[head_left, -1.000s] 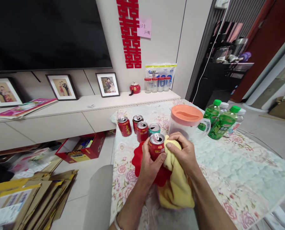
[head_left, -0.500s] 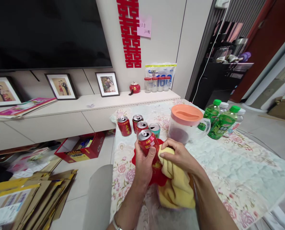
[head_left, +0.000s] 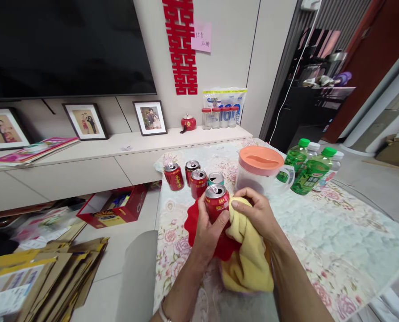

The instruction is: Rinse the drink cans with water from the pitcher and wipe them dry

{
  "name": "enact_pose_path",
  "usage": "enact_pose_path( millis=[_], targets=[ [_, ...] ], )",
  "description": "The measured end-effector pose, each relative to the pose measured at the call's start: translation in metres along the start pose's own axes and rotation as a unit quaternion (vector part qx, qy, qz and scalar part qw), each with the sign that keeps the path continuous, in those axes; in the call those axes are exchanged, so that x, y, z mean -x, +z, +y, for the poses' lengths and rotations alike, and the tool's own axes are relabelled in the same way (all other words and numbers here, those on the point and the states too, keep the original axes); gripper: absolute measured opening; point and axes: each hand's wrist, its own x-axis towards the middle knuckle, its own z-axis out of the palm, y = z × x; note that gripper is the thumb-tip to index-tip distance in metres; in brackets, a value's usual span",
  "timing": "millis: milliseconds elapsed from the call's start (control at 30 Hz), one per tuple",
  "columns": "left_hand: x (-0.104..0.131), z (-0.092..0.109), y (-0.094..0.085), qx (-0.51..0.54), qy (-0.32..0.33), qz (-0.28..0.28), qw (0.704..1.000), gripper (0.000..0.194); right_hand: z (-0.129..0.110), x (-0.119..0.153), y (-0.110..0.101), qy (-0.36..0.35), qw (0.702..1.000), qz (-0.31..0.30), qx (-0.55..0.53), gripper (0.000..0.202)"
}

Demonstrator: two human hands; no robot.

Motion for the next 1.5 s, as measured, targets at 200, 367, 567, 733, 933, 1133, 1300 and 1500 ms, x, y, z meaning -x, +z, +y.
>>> enact_pose_path(
  millis=[200, 367, 567, 733, 933, 1133, 1300, 1500],
  targets=[
    [0.000, -0.007, -0.002, -0.051, -0.014, -0.049, 0.997, 0.080, -0.002, 0.003, 0.001, -0.043, 0.997, 0.070, -0.009, 0.030],
    [-0.002, -0.007, 0.000, -0.098, 0.029, -0.010, 0.995, 0.075, -0.005, 0.005, 0.005, -0.096, 0.992, 0.052, 0.056, 0.020],
    [-0.004, -0.009, -0.002, -0.129, 0.040, 0.002, 0.991, 0.077, -0.010, 0.009, 0.014, -0.220, 0.968, 0.024, 0.119, 0.011],
    [-0.002, -0.009, -0.003, -0.131, 0.037, 0.004, 0.991, 0.078, -0.011, 0.010, 0.016, -0.266, 0.952, 0.029, 0.146, 0.010],
    [0.002, -0.005, 0.003, -0.024, -0.024, -0.036, 0.999, 0.086, -0.006, 0.007, 0.009, -0.098, 0.991, 0.069, 0.053, 0.019],
    [0.002, -0.005, 0.005, -0.018, -0.003, -0.063, 0.998, 0.084, 0.000, 0.000, 0.004, -0.015, 0.994, 0.102, -0.018, 0.027],
    [0.002, -0.004, 0.003, -0.011, -0.017, -0.060, 0.998, 0.086, -0.002, 0.002, 0.006, -0.042, 0.996, 0.072, -0.013, 0.026],
    [-0.002, -0.005, -0.001, 0.019, -0.035, -0.040, 0.998, 0.090, -0.004, 0.005, 0.009, -0.112, 0.993, -0.002, 0.029, 0.021]
  ],
)
